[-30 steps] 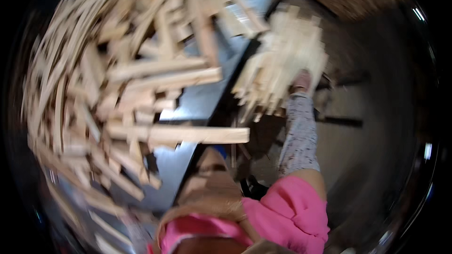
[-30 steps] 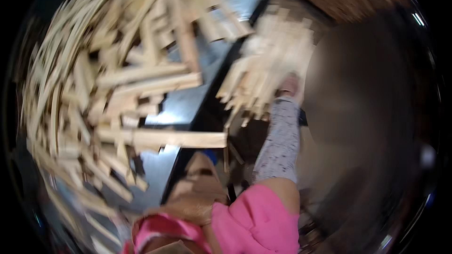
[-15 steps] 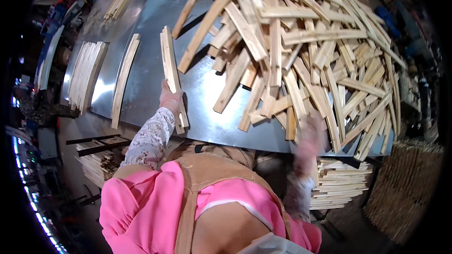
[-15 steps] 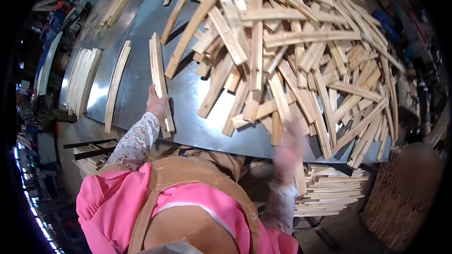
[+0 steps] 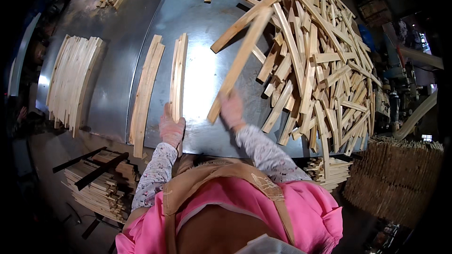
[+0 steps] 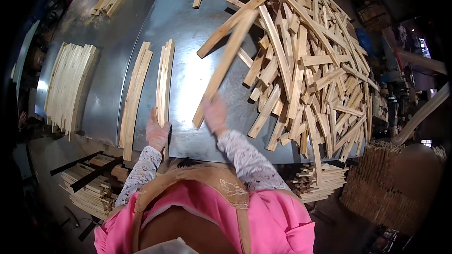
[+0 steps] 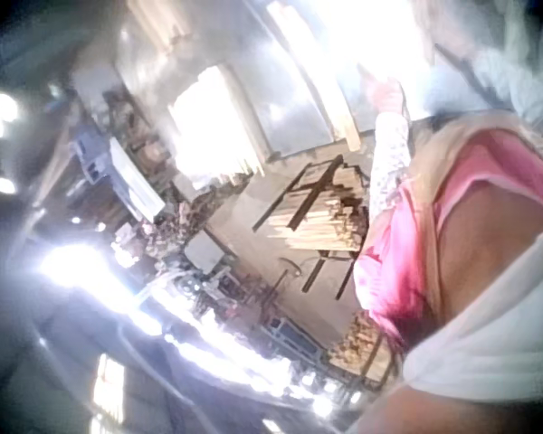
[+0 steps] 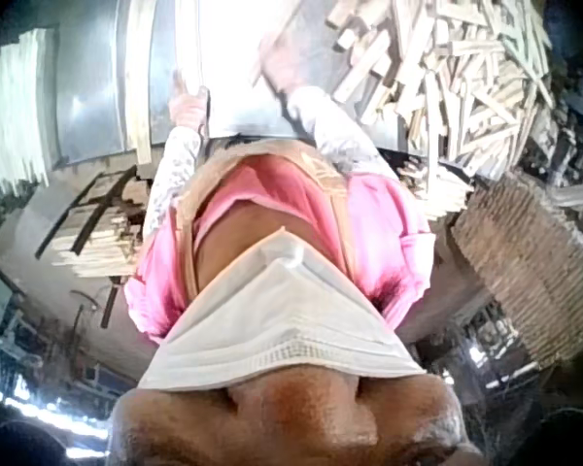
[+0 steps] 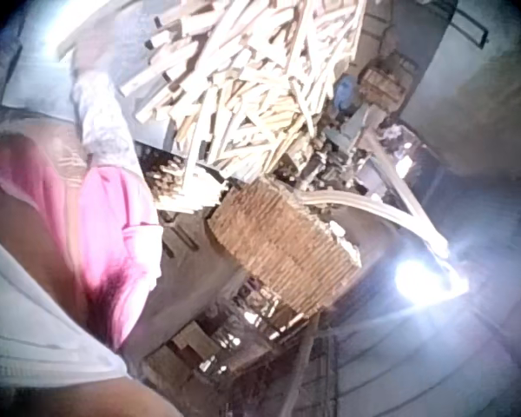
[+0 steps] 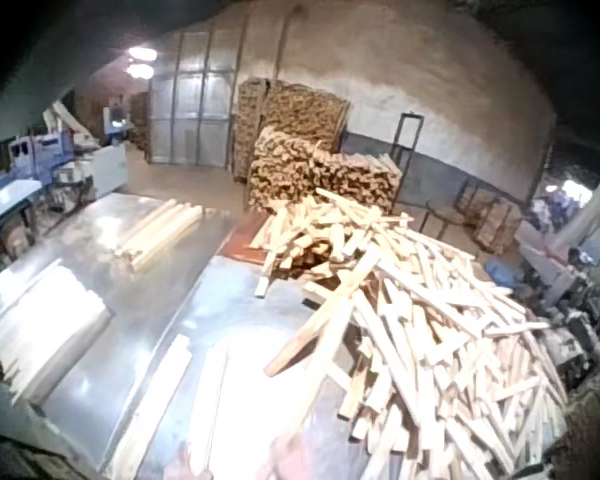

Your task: The person sorts and stacks thin wooden slats on a metal table in a workshop. They pick up individual pieces from a large pile, align them, and place them into neat stacks, occasionally moving the stacks to different positions on the table.

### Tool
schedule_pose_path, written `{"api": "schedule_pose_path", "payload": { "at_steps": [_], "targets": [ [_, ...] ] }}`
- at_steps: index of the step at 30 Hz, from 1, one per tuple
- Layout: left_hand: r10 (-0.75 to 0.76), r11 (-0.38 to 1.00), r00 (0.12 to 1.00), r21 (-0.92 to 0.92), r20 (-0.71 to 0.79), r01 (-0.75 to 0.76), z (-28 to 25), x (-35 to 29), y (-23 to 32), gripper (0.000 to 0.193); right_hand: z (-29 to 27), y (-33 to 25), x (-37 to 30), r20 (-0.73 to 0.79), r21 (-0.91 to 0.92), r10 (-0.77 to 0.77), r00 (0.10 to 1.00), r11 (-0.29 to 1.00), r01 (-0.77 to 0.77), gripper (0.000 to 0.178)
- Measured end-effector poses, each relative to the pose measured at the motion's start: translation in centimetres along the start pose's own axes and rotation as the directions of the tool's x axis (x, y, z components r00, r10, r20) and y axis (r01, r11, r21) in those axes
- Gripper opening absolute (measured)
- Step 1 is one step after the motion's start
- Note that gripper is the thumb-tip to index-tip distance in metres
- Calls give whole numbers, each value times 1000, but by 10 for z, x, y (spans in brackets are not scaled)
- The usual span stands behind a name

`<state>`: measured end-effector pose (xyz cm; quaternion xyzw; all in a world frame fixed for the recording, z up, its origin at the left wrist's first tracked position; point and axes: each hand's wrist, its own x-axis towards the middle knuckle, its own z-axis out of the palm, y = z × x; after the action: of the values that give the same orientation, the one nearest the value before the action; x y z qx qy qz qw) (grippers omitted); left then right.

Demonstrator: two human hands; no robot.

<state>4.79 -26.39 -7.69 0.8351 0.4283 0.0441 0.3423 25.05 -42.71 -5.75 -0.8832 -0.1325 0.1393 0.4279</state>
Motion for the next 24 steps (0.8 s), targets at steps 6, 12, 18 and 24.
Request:
{"api": "schedule_pose_path", "payload": {
  "at_steps": [6,12,18,24],
  "targets": [
    [6,1000,992,23,124,-9,-20,4,11,95,40,-75,-53,767,-236,108,632,964,122,59],
    [-73,996,982,-38,174,81,-49,10,55,75,22,-81,175,-24,164,43,999,986,-38,58],
    [2,997,1000,76,-18,-1,-24,-4,76,84,16,-72,282,-199,281,-13,980,957,70,49],
    [-4,991,997,137,77,-7,-24,-6,80,62,-13,-51,109,217,-168,-51,975,982,89,37]
  ]
}}
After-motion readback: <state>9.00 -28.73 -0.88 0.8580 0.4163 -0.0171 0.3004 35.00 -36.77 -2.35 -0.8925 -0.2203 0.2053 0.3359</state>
